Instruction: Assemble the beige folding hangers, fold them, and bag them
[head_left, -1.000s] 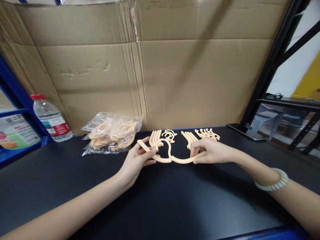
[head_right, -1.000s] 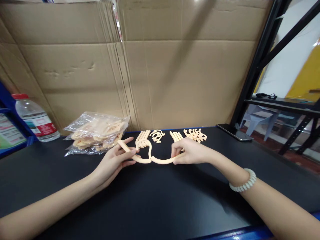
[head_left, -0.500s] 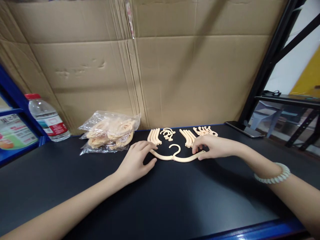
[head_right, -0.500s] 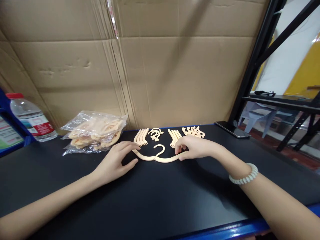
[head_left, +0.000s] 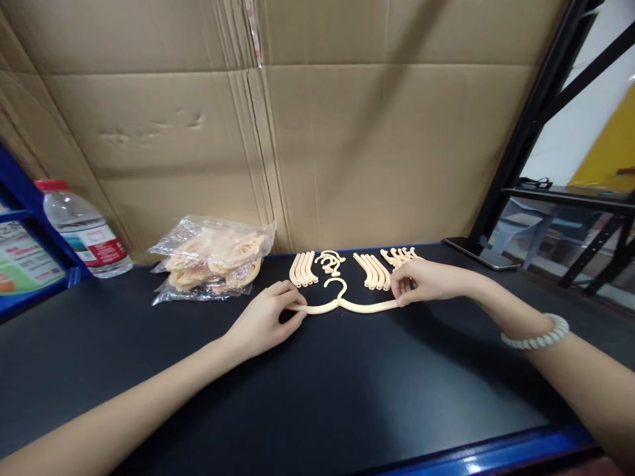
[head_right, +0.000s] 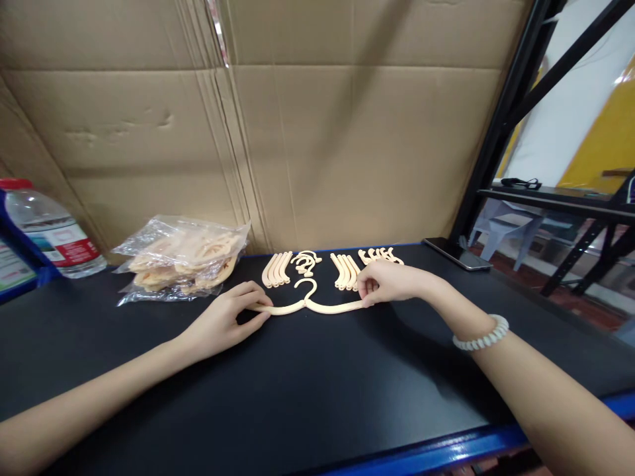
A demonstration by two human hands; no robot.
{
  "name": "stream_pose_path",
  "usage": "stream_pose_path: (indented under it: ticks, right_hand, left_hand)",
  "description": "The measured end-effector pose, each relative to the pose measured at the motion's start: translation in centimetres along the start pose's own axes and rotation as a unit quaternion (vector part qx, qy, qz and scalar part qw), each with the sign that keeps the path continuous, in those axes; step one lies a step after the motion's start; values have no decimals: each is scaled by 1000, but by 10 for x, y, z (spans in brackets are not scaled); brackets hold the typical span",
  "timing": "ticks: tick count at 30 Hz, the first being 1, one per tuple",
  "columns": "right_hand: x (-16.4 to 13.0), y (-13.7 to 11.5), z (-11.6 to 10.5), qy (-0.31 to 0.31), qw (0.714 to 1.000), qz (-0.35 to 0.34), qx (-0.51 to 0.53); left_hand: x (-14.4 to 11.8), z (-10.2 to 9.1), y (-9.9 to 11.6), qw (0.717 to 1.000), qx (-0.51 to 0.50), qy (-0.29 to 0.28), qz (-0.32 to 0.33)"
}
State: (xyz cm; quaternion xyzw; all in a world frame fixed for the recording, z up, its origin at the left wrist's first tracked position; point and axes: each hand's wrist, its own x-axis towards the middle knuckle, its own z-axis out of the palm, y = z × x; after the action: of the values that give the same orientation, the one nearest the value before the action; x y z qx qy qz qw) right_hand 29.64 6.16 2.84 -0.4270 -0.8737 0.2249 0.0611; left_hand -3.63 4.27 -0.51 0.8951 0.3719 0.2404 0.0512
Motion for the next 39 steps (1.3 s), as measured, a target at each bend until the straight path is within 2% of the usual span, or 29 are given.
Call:
stream_pose_path:
  ticks: [6,11,16,19,27,37,39]
  right_hand:
    - [3,10,3,49,997,47,-47]
    - [2,9,1,59,994,64,-64]
    - [-1,6,-2,35,996,79,-34]
    - [-3,5,-4,17,995,91,-26]
    - [-4,6,-6,-3,996,80,-38]
    - [-3,8,-4,-10,995,83,-62]
    - [-4,6,-6,9,993,92,-72]
  left_hand:
    - [2,0,-5,1000,-19,0,-9]
    - [2,-1,-6,1000,-21,6,-19]
    - [3,-2,-9,999,-29,5,-43]
    - [4,-4,-16,998,-34,-14,-59]
    - [6,-13,-32,997,-44,-59,-6]
    - [5,-11,-34,997,-58,-52,-16]
    - [5,-11,-34,997,-59,-52,-16]
